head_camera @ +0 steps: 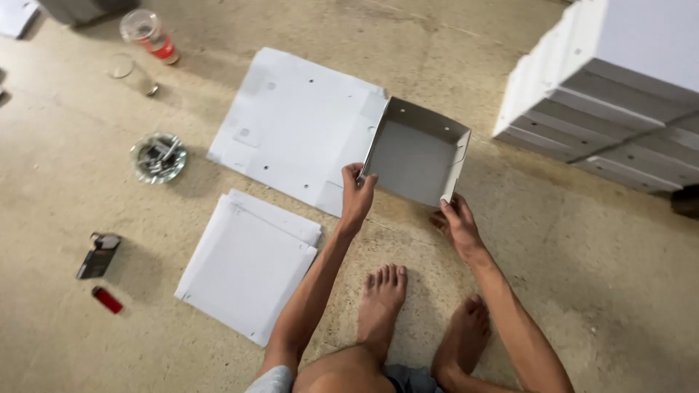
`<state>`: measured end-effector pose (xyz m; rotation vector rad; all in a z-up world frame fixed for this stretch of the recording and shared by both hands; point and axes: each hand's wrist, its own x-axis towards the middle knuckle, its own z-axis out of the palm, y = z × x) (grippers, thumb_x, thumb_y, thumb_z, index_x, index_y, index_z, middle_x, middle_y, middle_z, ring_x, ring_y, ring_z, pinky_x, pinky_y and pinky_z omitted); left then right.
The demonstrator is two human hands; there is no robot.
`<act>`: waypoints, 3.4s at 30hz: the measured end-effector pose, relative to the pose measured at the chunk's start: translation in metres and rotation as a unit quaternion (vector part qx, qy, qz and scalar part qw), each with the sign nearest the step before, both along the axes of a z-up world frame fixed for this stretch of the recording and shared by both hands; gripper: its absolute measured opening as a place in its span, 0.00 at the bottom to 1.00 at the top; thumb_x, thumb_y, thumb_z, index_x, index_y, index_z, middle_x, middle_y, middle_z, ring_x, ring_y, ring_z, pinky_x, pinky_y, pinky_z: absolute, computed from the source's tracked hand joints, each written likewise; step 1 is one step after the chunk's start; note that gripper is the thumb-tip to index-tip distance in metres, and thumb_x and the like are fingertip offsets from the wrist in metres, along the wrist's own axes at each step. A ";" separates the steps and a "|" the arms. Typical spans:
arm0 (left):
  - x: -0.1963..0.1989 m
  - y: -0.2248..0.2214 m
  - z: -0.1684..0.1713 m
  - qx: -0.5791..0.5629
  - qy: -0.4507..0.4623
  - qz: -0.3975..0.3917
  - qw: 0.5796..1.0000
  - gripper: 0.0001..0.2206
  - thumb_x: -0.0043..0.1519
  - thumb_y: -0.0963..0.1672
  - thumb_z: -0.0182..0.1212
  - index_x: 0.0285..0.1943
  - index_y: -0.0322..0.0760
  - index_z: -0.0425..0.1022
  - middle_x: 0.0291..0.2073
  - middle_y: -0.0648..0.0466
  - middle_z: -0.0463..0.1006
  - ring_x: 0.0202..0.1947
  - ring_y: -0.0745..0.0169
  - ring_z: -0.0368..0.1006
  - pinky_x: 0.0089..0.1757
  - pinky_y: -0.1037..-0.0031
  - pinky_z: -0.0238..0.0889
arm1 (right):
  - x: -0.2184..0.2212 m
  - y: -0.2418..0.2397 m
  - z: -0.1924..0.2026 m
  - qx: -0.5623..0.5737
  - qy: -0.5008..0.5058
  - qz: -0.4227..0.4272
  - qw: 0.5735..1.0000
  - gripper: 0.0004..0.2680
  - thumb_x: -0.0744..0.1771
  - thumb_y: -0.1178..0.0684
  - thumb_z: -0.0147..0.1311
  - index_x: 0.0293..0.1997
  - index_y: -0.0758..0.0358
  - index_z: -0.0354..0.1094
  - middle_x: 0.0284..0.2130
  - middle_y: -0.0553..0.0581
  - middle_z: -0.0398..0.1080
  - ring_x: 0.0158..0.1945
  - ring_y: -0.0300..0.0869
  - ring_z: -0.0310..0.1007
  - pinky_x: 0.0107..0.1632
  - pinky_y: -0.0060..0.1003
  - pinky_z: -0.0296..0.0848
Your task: Assembling a cardboard box lid by folding pre-scored edges and tucking in tabs.
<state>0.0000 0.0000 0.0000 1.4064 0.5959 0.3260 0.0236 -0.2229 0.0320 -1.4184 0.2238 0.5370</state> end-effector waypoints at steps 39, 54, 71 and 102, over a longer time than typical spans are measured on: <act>-0.269 0.126 -0.024 0.516 0.307 0.057 0.798 0.31 0.65 0.58 0.46 0.75 0.47 0.56 0.75 0.50 0.53 0.75 0.54 0.44 0.68 0.55 0.27 | -0.141 0.202 -0.049 -0.266 -0.247 0.455 0.813 0.21 0.67 0.48 0.52 0.66 0.68 0.59 0.55 0.64 0.57 0.67 0.59 0.56 0.62 0.41 0.69; -0.269 0.128 -0.037 0.520 0.300 0.074 0.796 0.27 0.65 0.53 0.47 0.75 0.47 0.57 0.75 0.51 0.54 0.75 0.56 0.45 0.68 0.55 0.28 | -0.153 0.200 -0.049 -0.235 -0.263 0.403 0.844 0.17 0.67 0.53 0.49 0.61 0.73 0.63 0.52 0.70 0.60 0.60 0.65 0.64 0.56 0.42 0.76; -0.268 0.127 -0.035 0.521 0.305 0.068 0.794 0.27 0.65 0.53 0.48 0.74 0.46 0.58 0.75 0.51 0.54 0.75 0.55 0.45 0.68 0.55 0.28 | -0.154 0.198 -0.066 -0.218 -0.270 0.385 0.855 0.08 0.66 0.52 0.55 0.47 0.61 0.68 0.48 0.59 0.62 0.58 0.58 0.65 0.56 0.43 0.73; -0.213 0.111 -0.032 0.595 -0.011 -0.117 0.795 0.19 0.55 0.50 0.65 0.51 0.37 0.75 0.52 0.49 0.72 0.60 0.52 0.65 0.67 0.51 0.45 | -0.140 0.124 -0.099 -0.213 -0.412 0.283 0.840 0.13 0.65 0.62 0.48 0.56 0.63 0.64 0.41 0.56 0.67 0.38 0.40 0.71 0.42 0.32 0.76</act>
